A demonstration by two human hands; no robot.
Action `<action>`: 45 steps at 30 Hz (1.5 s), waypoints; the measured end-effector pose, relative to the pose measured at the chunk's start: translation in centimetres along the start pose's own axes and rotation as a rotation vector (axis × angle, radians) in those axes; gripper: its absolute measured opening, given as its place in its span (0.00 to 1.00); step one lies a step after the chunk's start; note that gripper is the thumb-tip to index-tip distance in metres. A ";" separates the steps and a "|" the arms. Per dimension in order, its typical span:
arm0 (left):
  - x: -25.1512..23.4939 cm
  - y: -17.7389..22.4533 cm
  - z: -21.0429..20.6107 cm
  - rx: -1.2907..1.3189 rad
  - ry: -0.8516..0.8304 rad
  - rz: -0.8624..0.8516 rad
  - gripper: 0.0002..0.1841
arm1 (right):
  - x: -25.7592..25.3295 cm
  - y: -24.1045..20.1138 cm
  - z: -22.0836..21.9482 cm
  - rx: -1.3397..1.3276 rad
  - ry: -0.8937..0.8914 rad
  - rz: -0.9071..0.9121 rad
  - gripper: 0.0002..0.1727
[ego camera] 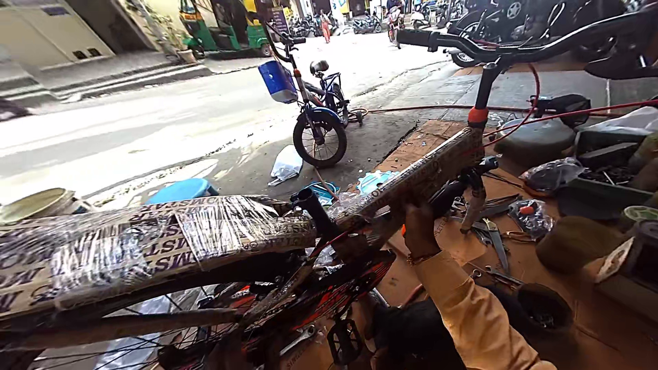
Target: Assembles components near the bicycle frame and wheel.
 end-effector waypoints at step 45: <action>-2.4 -0.3 -3.9 0.308 -0.504 0.226 0.11 | 20.3 12.4 2.1 0.456 -1.207 0.120 0.17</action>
Point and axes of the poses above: each hand's wrist, its own x-axis away from the middle knuckle, its own z-axis out of the back of the hand, y = z × x, the point moved 2 cm from there along -x, towards the middle knuckle, and after that the axes turned 14 degrees about y, right-handed, at the moved point
